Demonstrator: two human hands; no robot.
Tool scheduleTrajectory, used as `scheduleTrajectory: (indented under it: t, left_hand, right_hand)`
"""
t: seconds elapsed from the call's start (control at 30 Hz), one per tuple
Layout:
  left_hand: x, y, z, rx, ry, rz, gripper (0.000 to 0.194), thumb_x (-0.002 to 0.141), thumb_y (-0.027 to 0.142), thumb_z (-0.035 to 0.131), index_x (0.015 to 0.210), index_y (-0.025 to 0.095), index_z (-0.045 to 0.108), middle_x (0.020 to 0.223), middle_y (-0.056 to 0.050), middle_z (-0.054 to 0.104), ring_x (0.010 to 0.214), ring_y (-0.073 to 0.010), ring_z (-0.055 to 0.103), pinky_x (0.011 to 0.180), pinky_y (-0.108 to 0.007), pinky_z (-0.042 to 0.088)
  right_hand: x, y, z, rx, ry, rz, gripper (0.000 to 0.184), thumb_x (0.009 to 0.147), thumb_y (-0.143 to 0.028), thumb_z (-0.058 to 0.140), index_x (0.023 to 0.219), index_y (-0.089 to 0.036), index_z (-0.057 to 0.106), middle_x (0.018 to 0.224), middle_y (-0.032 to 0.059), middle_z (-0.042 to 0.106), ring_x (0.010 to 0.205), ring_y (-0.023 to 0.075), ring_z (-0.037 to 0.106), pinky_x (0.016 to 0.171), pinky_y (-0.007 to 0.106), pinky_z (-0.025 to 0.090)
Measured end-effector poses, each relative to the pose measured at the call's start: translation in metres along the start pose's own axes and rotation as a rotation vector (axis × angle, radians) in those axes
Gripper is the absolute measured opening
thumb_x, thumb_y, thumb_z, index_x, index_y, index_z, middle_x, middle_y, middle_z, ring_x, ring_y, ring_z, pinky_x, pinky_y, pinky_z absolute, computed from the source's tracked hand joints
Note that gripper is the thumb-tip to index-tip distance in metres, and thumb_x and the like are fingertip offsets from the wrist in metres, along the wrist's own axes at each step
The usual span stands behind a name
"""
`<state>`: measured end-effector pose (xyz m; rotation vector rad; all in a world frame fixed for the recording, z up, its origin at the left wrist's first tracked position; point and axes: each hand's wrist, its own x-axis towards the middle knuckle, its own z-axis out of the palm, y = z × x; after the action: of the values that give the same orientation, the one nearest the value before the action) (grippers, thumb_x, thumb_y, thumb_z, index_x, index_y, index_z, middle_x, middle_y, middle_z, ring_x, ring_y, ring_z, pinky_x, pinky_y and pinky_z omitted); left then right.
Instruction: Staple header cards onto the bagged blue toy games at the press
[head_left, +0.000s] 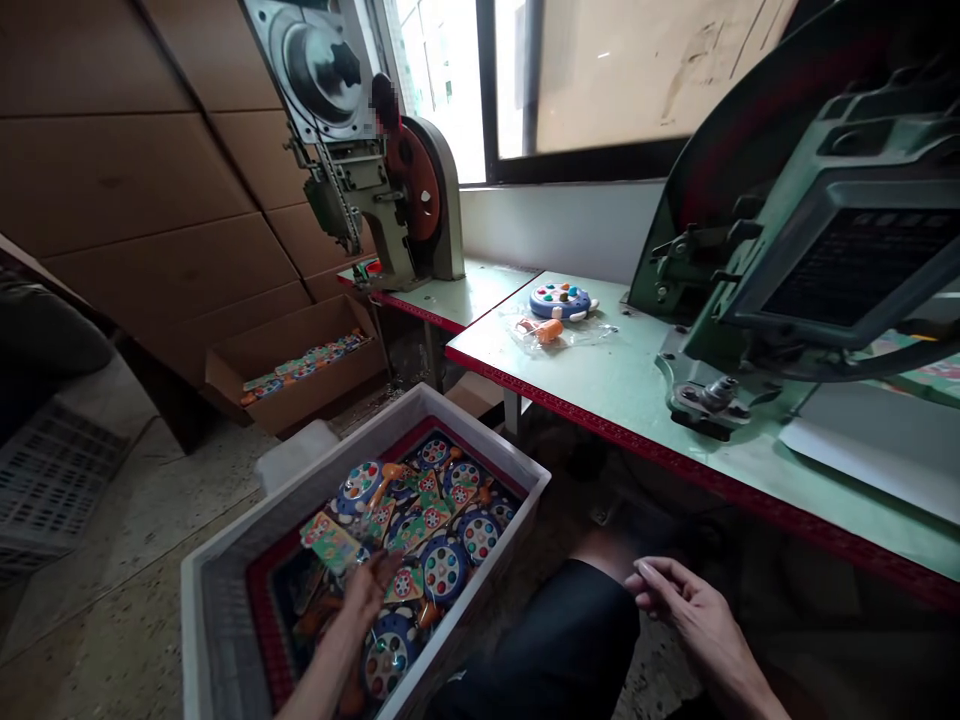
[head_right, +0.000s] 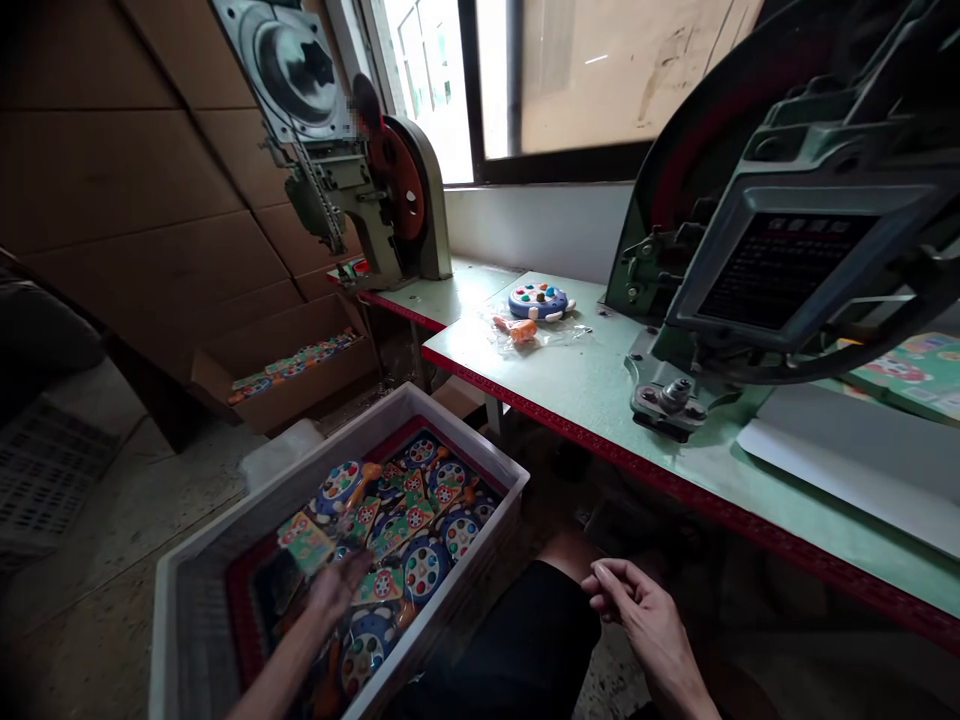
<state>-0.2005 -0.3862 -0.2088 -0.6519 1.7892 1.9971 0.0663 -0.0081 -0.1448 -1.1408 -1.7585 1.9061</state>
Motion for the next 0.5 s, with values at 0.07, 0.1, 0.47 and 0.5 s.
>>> scheduleTrajectory:
  t: [0.07,0.1,0.47,0.5]
  left_hand:
    - [-0.012,-0.03,0.028,0.06,-0.099,-0.103,0.011,0.089,0.021,0.07,0.092,0.011,0.07,0.081,-0.014,0.078,0.076,-0.0246,0.078,0.075,-0.036,0.064]
    - [-0.018,-0.043,0.041,0.08,-0.153,-0.123,0.011,0.086,0.019,0.073,0.091,0.01,0.07,0.081,-0.015,0.079,0.077,-0.026,0.079,0.075,-0.036,0.064]
    - [-0.022,-0.047,0.114,0.333,-0.488,-0.133,0.049,0.055,0.042,0.093,0.087,0.014,0.069,0.073,-0.01,0.078,0.064,-0.024,0.076,0.059,-0.031,0.058]
    - [-0.022,-0.044,0.12,0.346,-0.518,-0.131,0.054,0.053,0.046,0.094,0.089,0.015,0.069,0.074,-0.009,0.078,0.066,-0.0235,0.076,0.06,-0.03,0.058]
  right_hand:
    - [0.003,0.001,-0.005,-0.006,0.003,0.009,0.051,0.071,-0.065,0.078,0.092,-0.018,0.076,0.082,0.0082,0.078,0.065,0.0166,0.066,0.06,0.025,0.054]
    - [0.005,0.002,-0.009,-0.01,0.0,0.02,0.053,0.07,-0.066,0.079,0.092,-0.018,0.076,0.083,0.0089,0.079,0.065,0.0171,0.067,0.06,0.026,0.054]
    - [-0.008,-0.102,-0.117,-0.441,0.603,-0.441,0.044,0.076,-0.066,0.069,0.095,-0.027,0.073,0.089,0.0065,0.079,0.08,0.0273,0.075,0.075,0.037,0.058]
    - [-0.006,-0.118,-0.135,-0.522,0.738,-0.536,0.042,0.078,-0.066,0.067,0.095,-0.028,0.073,0.09,0.0062,0.079,0.081,0.0278,0.074,0.078,0.039,0.057]
